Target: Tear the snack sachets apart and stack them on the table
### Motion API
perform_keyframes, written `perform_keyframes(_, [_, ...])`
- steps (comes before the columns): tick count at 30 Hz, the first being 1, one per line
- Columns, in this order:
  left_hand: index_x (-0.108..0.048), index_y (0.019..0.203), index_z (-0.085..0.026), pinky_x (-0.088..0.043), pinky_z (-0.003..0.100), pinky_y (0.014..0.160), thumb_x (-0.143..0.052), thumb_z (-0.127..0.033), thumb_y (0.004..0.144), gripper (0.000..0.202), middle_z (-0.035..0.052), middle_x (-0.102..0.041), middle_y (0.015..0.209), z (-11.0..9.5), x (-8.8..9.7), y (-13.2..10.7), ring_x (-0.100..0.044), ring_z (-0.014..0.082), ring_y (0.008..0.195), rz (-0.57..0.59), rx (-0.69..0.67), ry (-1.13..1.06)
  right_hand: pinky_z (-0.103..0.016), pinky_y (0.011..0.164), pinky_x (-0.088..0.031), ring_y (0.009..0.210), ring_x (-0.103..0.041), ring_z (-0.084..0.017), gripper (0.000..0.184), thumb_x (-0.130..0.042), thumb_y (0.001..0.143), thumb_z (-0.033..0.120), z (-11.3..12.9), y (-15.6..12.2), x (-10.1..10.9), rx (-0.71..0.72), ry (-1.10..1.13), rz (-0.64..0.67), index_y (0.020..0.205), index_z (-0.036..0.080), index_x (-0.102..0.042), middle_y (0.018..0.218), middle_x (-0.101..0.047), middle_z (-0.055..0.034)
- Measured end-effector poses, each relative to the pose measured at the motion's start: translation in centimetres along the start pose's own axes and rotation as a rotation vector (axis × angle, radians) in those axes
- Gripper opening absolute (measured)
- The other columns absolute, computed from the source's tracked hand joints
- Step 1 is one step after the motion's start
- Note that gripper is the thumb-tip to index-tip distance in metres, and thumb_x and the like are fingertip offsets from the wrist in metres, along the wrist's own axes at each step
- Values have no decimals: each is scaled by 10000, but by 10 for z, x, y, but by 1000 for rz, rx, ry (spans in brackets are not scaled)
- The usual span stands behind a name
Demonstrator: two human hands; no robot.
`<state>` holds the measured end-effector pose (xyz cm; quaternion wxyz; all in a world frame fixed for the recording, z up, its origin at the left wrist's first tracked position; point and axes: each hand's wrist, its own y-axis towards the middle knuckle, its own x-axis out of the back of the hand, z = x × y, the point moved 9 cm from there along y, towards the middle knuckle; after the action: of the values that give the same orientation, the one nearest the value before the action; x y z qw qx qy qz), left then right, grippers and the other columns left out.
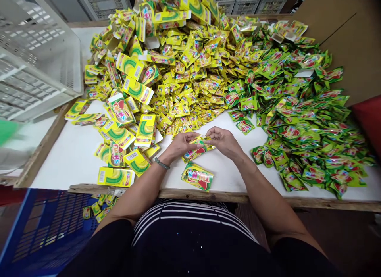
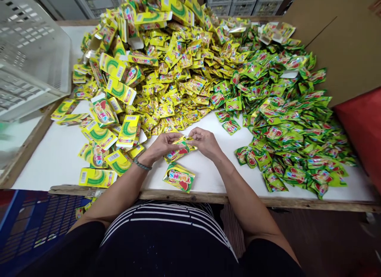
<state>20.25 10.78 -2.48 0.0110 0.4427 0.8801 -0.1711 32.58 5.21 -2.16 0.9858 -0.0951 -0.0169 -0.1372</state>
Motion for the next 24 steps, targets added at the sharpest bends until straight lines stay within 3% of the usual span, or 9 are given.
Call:
perform_keyframes(6, [-683,1003,-109,-514,262,709,-863,-228,547,505,44,-735,847,0,4,4,-659,125,712,-47,-27,-54,-251,508,-322,527,-462,-106,364,-770,622,485,3,-5,10,29,-8,-157,790,207,-605,585,-557,49])
perform_keyframes(13, [-705,975,-101,-512,251,700,-860,-230,551,470,58,-742,880,-2,-4,-2,-661,122,715,26,24,-45,-252,475,-290,481,-449,-110,319,-676,718,451,13,-12,-7,49,-42,37,923,228,-576,617,-639,41])
perform_keyframes(18, [-708,966,-105,-518,268,732,-871,-281,545,484,67,-746,912,-4,-5,1,-670,138,743,-23,-25,-30,-267,539,-392,531,-530,-130,374,-710,691,421,16,-14,12,70,-109,-197,958,235,-525,656,-679,32])
perform_keyframes(24, [-696,1013,-110,-533,296,748,-892,-332,503,589,63,-748,858,-2,0,3,-672,151,725,-114,-7,-119,-292,629,-474,649,-630,-159,501,-696,700,399,15,-13,12,105,-3,-225,1125,243,-481,764,-693,19])
